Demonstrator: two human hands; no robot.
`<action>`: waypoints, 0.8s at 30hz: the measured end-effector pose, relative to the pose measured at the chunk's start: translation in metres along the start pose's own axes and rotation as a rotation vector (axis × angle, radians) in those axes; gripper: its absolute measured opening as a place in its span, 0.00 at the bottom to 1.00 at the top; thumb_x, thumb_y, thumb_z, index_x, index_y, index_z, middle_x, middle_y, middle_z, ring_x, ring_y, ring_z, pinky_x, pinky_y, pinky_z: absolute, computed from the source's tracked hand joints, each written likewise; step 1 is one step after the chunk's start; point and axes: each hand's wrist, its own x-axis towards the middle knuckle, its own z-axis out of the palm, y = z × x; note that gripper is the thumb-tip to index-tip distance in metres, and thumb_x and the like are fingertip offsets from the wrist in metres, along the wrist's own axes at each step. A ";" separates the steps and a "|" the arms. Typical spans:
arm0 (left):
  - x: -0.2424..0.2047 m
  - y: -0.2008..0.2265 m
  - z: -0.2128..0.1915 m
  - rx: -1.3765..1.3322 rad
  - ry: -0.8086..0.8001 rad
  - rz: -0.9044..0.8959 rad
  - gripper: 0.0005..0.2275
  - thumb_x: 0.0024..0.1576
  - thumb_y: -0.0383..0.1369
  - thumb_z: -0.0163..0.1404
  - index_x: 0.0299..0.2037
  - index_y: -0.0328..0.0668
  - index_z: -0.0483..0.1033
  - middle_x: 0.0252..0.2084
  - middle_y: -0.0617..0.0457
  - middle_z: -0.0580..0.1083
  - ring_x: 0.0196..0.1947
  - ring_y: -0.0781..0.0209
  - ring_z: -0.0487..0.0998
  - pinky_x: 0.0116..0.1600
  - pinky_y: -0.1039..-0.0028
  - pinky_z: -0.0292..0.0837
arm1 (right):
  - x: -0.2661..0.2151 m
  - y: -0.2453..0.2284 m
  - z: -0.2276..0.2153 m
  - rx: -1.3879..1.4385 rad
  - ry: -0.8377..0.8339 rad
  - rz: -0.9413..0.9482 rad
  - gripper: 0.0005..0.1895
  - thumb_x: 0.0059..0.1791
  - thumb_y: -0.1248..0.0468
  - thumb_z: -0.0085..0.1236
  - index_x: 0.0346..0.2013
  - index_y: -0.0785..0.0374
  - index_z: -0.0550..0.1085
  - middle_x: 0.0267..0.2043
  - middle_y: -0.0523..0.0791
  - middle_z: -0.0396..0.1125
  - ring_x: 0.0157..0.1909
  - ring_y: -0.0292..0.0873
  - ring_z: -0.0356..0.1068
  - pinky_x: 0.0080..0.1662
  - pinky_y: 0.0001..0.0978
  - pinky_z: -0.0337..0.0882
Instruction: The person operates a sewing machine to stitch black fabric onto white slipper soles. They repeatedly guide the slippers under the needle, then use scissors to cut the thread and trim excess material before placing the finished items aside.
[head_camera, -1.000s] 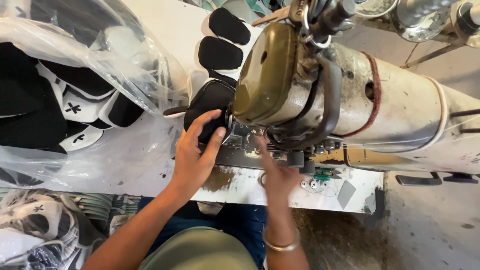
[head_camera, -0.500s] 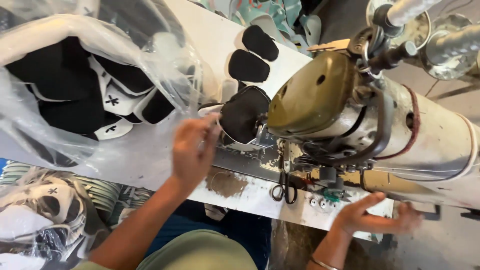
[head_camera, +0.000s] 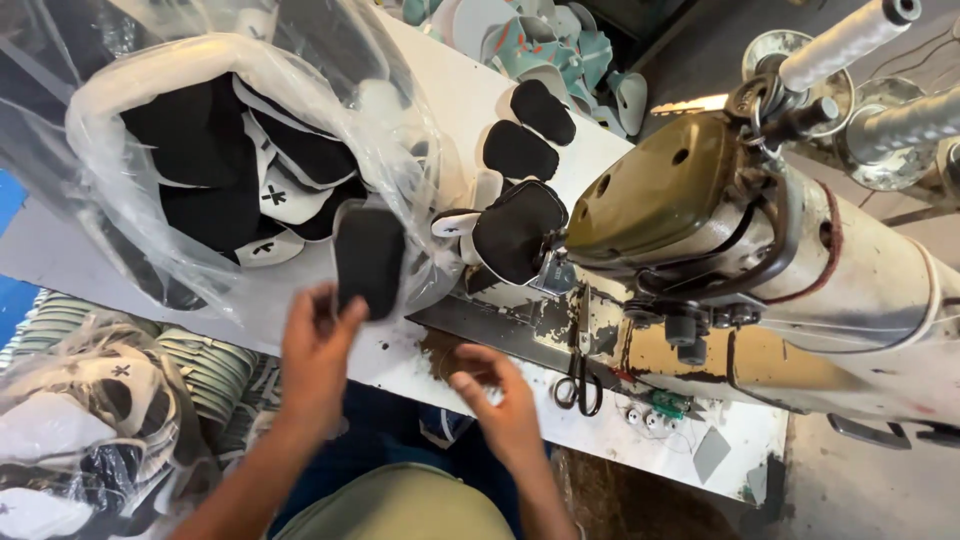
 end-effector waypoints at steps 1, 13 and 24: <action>-0.020 0.008 0.000 -0.205 -0.063 -0.206 0.15 0.60 0.30 0.58 0.54 0.34 0.72 0.42 0.55 0.71 0.41 0.65 0.70 0.48 0.74 0.68 | -0.001 -0.001 0.008 0.212 -0.118 -0.028 0.23 0.50 0.59 0.61 0.57 0.63 0.73 0.51 0.46 0.73 0.51 0.39 0.73 0.55 0.33 0.71; -0.060 0.046 0.001 -0.286 -0.654 0.020 0.22 0.62 0.25 0.51 0.67 0.39 0.63 0.63 0.49 0.71 0.61 0.60 0.73 0.63 0.72 0.66 | -0.029 0.023 -0.002 0.688 -0.341 0.064 0.19 0.58 0.57 0.48 0.56 0.71 0.72 0.46 0.43 0.71 0.46 0.33 0.67 0.48 0.25 0.68; -0.065 0.076 0.040 0.195 -0.919 0.182 0.21 0.56 0.26 0.59 0.60 0.46 0.74 0.54 0.43 0.78 0.52 0.46 0.81 0.54 0.67 0.77 | -0.031 0.019 -0.033 0.642 0.060 -0.056 0.14 0.55 0.62 0.57 0.51 0.70 0.75 0.44 0.42 0.73 0.45 0.33 0.70 0.50 0.24 0.69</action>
